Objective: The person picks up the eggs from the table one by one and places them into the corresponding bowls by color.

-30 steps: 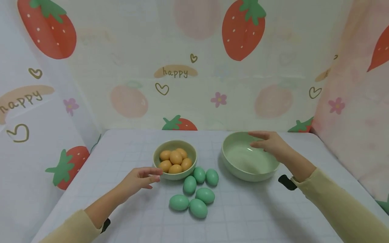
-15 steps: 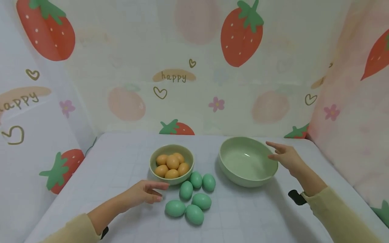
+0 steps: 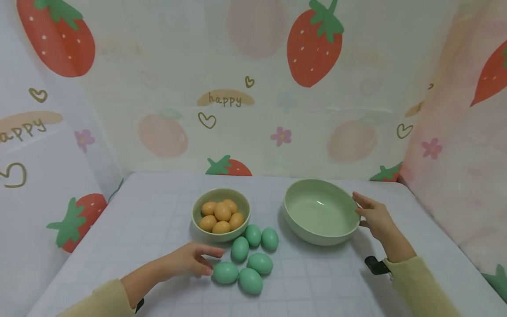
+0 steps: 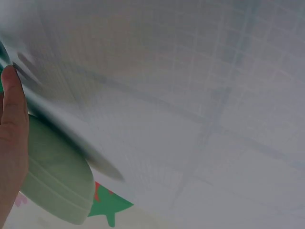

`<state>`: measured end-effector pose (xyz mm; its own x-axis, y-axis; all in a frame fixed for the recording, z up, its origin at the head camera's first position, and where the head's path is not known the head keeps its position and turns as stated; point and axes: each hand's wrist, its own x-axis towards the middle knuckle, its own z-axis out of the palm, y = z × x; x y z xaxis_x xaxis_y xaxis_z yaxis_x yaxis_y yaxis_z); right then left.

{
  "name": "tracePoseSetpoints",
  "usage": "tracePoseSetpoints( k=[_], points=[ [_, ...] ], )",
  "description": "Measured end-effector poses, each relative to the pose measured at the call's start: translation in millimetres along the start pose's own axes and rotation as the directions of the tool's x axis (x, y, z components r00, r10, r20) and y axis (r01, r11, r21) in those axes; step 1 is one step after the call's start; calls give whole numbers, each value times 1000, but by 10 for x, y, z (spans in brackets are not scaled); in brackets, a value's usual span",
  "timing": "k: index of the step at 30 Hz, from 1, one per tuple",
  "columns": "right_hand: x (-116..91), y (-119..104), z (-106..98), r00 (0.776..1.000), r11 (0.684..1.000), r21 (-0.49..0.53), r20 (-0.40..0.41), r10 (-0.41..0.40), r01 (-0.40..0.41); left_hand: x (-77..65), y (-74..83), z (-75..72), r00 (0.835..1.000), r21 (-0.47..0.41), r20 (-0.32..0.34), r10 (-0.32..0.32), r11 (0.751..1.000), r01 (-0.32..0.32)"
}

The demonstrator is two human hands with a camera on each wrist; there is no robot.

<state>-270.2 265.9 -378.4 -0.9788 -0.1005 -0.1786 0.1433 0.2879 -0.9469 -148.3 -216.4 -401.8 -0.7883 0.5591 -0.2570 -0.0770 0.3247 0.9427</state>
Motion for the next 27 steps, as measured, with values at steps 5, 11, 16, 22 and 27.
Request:
tracePoseSetpoints(
  k=[5,11,16,22,27],
  points=[
    [5,57,-1,999,996,83,1,33,-33,35,-5,55,1000,17,6,-8,1000,8],
    [42,99,-19,999,984,175,30,29,-34,69,4,106,999,72,-17,-30,997,31],
    [46,125,-43,997,974,224,72,17,-33,79,-3,116,1000,110,-21,-4,994,6],
    [40,118,-44,995,968,247,98,17,-41,98,-25,124,1000,101,-9,13,995,-12],
    [42,114,-31,996,971,235,87,29,-49,99,-53,126,999,92,-29,-17,996,20]
  ],
)
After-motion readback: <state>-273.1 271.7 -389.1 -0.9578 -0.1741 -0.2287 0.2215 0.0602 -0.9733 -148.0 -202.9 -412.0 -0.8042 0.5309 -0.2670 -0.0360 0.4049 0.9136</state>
